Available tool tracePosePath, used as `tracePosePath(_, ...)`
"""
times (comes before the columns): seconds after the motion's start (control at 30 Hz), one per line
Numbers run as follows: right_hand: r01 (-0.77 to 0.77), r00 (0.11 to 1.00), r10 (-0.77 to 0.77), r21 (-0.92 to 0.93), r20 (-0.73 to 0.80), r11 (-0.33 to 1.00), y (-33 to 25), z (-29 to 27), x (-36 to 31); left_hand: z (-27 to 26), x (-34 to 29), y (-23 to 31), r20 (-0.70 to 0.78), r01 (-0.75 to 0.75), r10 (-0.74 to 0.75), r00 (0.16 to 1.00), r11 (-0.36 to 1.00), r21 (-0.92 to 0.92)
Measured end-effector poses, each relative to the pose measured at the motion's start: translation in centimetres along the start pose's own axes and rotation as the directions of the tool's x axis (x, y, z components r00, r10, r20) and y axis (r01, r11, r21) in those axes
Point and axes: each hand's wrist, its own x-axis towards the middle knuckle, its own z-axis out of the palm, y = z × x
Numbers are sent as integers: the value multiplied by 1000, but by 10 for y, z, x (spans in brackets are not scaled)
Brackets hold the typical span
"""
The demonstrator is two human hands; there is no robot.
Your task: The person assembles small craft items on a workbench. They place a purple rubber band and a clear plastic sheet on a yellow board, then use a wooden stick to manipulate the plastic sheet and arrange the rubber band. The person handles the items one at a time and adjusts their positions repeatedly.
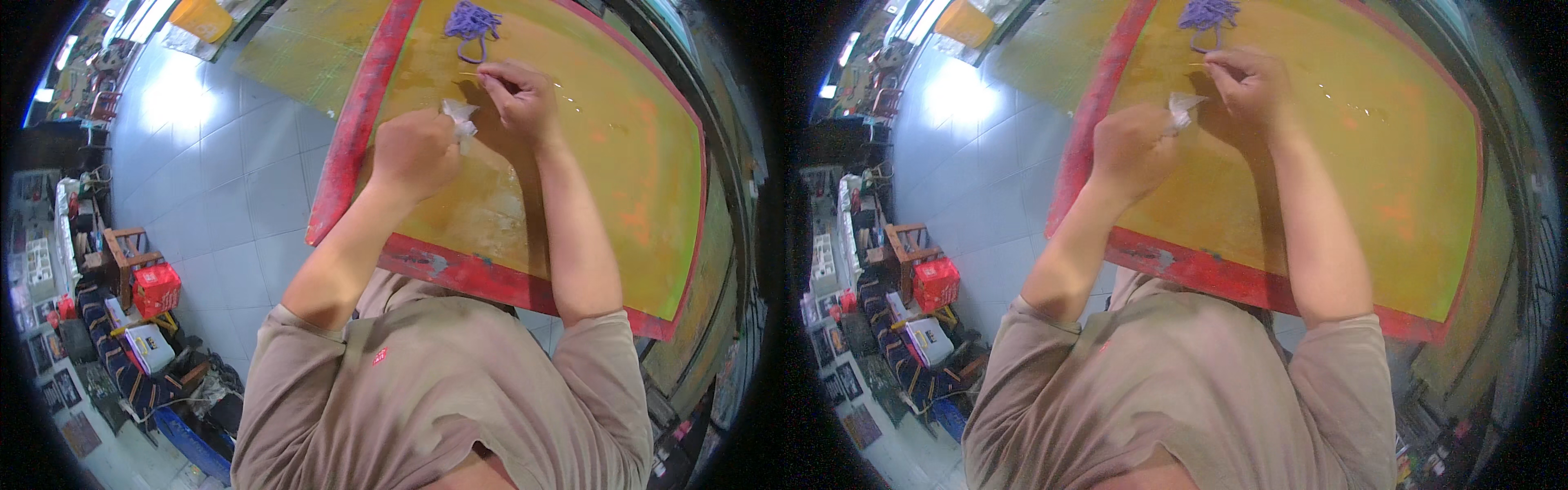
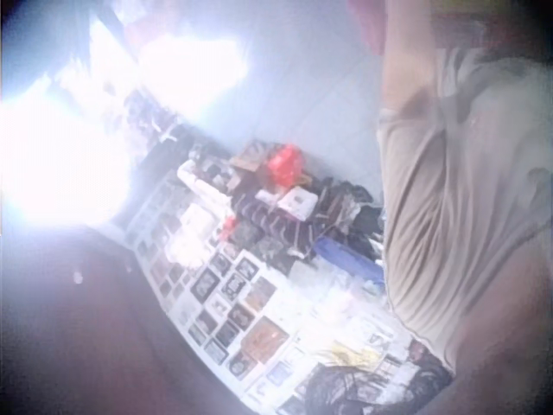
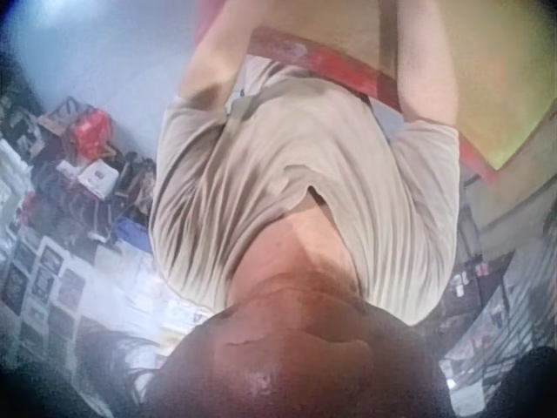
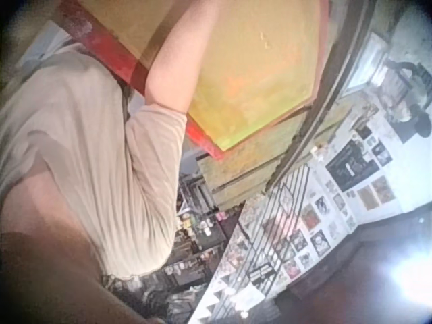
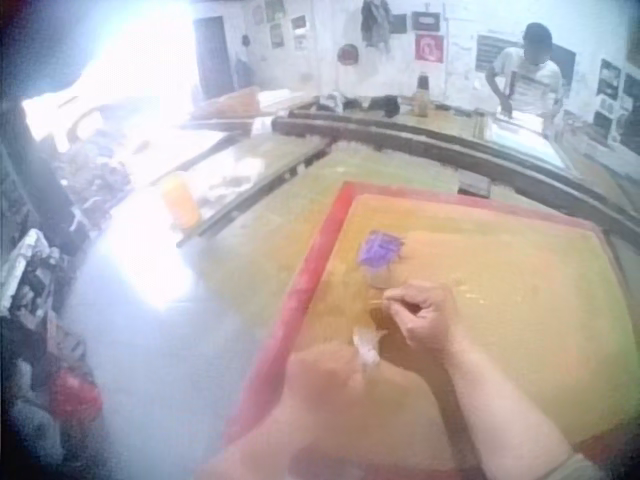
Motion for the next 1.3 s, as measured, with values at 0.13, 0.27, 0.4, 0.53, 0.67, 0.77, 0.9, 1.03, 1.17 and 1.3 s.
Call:
tracePosePath(0.13,119,993,-120,-40,-20,992,0,4,2,-1,0,-4,-71,-60,56,996,996,-64)
tracePosePath(0.27,99,995,-100,-37,-15,994,-1,2,2,-3,4,-4,-69,-122,110,991,975,-186)
tracePosePath(0.4,127,991,-126,-28,39,992,2,0,2,-1,4,-5,-69,-161,151,986,970,-181)
tracePosePath(0.53,132,984,-120,-80,133,988,-1,0,2,-4,5,-5,-60,-173,164,985,961,-215)
tracePosePath(0.67,187,970,-169,-96,173,978,0,2,2,-5,4,-4,-78,-170,156,985,963,-211)
tracePosePath(0.77,197,968,-175,-115,179,974,-4,0,2,-7,5,-4,-78,-183,170,982,960,-211)
tracePosePath(0.9,153,974,-144,-39,176,987,0,-4,2,-9,6,-4,-78,-208,196,978,955,-209)
tracePosePath(1.03,150,972,-139,-45,190,988,0,-5,3,-10,5,-5,-90,-211,196,977,954,-214)
tracePosePath(1.17,166,968,-155,-36,199,985,1,0,3,-10,6,-4,-101,-223,205,973,948,-228)
tracePosePath(1.3,187,961,-170,-61,216,980,0,0,3,-10,5,-4,-99,-227,208,973,944,-240)
